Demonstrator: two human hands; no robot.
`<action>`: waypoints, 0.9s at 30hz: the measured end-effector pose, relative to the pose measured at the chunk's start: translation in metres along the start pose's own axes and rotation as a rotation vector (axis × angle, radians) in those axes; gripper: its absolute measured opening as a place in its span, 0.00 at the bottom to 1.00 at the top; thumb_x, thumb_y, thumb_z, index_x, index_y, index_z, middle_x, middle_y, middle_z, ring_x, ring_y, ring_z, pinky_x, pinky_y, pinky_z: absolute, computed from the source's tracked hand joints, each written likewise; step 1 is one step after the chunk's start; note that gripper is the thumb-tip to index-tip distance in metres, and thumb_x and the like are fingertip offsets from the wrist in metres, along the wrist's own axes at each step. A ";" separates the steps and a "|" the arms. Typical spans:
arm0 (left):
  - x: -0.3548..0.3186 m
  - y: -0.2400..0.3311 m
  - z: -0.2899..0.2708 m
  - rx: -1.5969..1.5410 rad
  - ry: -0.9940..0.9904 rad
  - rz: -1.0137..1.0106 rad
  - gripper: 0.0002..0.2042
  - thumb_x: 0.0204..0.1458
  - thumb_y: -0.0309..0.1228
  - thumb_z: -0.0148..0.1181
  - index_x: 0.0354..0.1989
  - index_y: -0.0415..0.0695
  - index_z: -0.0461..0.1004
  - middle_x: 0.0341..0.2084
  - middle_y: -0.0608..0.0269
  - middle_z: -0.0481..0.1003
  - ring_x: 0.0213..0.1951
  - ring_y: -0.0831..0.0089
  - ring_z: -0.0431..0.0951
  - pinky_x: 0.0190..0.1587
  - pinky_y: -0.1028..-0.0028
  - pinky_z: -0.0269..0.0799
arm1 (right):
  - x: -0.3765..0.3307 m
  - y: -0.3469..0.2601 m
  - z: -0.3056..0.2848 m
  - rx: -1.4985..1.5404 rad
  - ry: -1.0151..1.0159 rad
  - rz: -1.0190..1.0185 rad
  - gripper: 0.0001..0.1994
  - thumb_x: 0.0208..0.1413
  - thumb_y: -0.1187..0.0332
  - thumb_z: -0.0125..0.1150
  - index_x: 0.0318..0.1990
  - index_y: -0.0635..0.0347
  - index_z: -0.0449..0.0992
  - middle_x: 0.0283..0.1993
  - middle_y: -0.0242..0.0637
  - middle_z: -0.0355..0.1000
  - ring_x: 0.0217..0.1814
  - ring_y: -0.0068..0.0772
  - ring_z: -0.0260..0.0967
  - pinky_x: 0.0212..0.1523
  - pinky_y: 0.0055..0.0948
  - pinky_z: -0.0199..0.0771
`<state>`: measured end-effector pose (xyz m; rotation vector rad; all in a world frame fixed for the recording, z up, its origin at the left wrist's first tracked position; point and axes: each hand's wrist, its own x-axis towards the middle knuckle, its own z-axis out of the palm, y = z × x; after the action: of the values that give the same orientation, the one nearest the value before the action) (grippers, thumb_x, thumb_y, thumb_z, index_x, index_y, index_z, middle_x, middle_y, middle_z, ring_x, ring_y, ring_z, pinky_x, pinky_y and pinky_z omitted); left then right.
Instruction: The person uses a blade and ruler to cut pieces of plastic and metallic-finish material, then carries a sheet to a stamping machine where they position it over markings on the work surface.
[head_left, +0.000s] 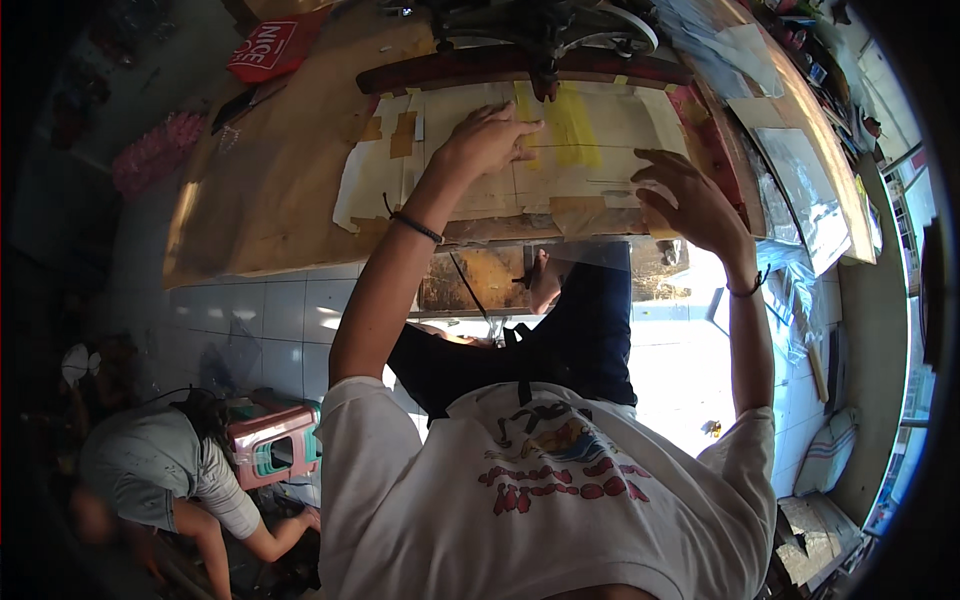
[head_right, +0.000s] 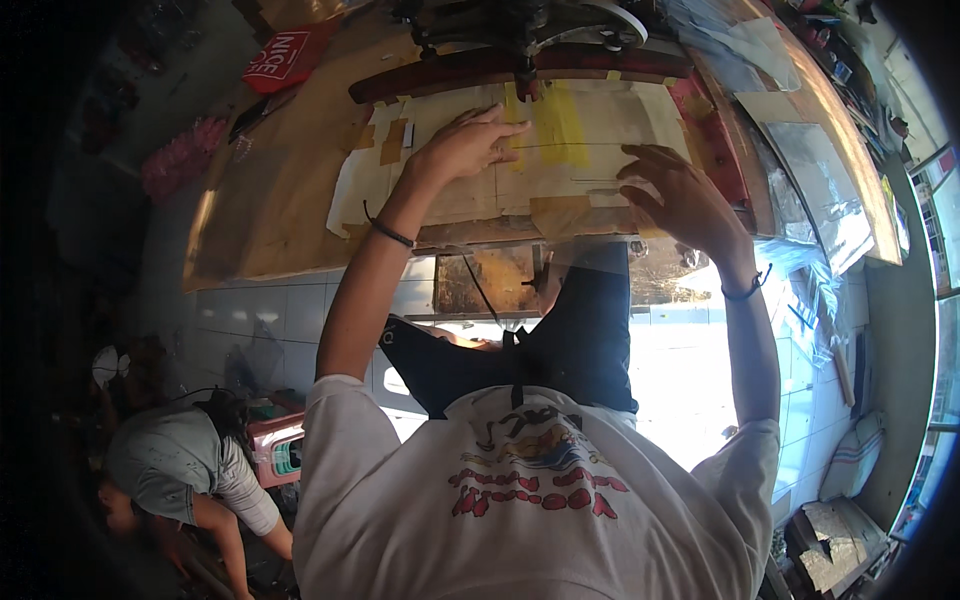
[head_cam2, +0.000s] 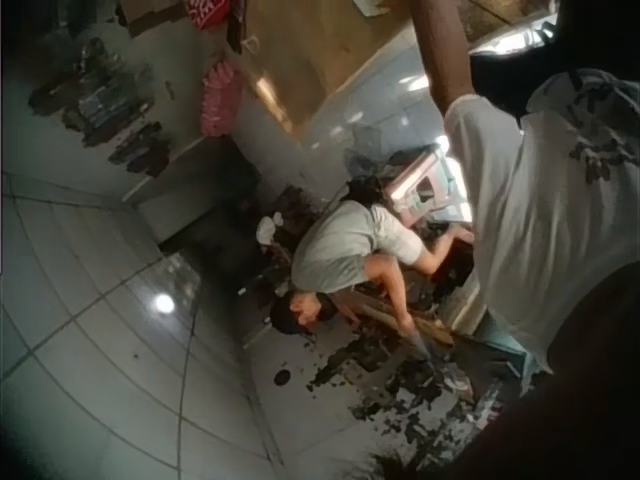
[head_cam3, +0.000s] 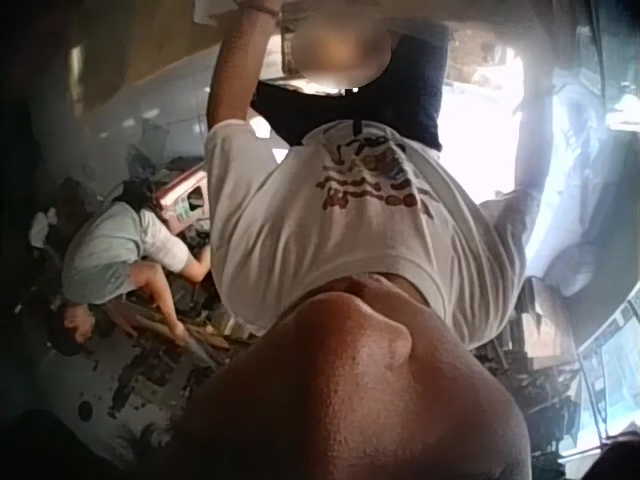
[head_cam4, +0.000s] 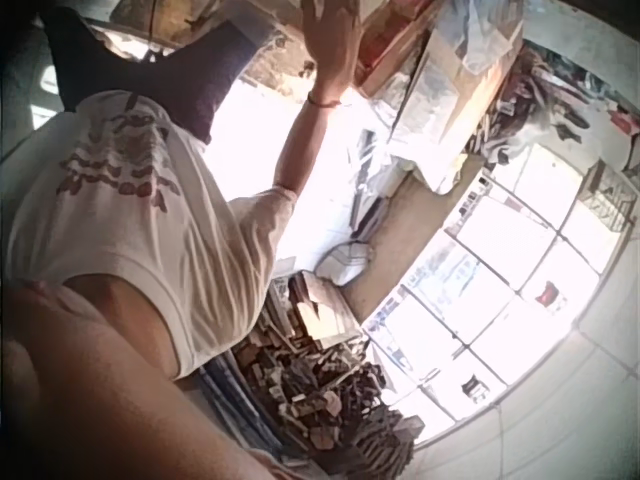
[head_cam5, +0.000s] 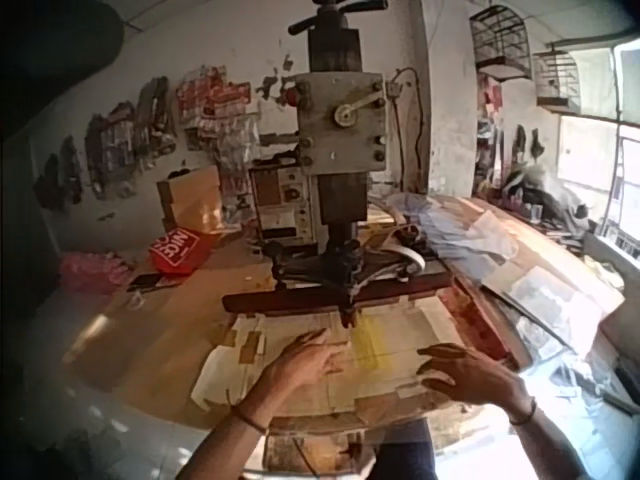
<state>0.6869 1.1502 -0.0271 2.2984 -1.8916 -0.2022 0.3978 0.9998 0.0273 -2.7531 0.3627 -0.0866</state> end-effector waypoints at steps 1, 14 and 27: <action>0.010 0.003 0.002 0.012 -0.002 0.025 0.23 0.61 0.48 0.52 0.65 0.66 0.66 0.68 0.45 0.57 0.69 0.52 0.57 0.70 0.61 0.53 | 0.010 0.014 0.009 -0.002 0.007 0.023 0.19 0.62 0.57 0.56 0.58 0.52 0.75 0.70 0.41 0.61 0.73 0.47 0.52 0.73 0.47 0.50; -0.110 0.075 0.031 0.022 0.154 0.003 0.37 0.62 0.55 0.46 0.69 0.38 0.55 0.70 0.51 0.54 0.71 0.56 0.53 0.72 0.59 0.47 | -0.046 -0.069 0.029 -0.374 -0.060 0.291 0.28 0.59 0.52 0.60 0.63 0.55 0.68 0.63 0.60 0.65 0.58 0.51 0.71 0.58 0.44 0.69; -0.081 0.001 0.012 0.168 0.101 -0.177 0.37 0.62 0.57 0.40 0.72 0.42 0.49 0.72 0.58 0.49 0.73 0.65 0.48 0.75 0.60 0.37 | 0.001 -0.029 0.049 -0.272 0.130 0.210 0.28 0.63 0.47 0.52 0.62 0.57 0.70 0.69 0.54 0.60 0.74 0.53 0.52 0.74 0.47 0.46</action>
<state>0.6685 1.2291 -0.0381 2.5346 -1.7176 0.0536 0.4107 1.0423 -0.0082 -2.9625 0.7470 -0.1738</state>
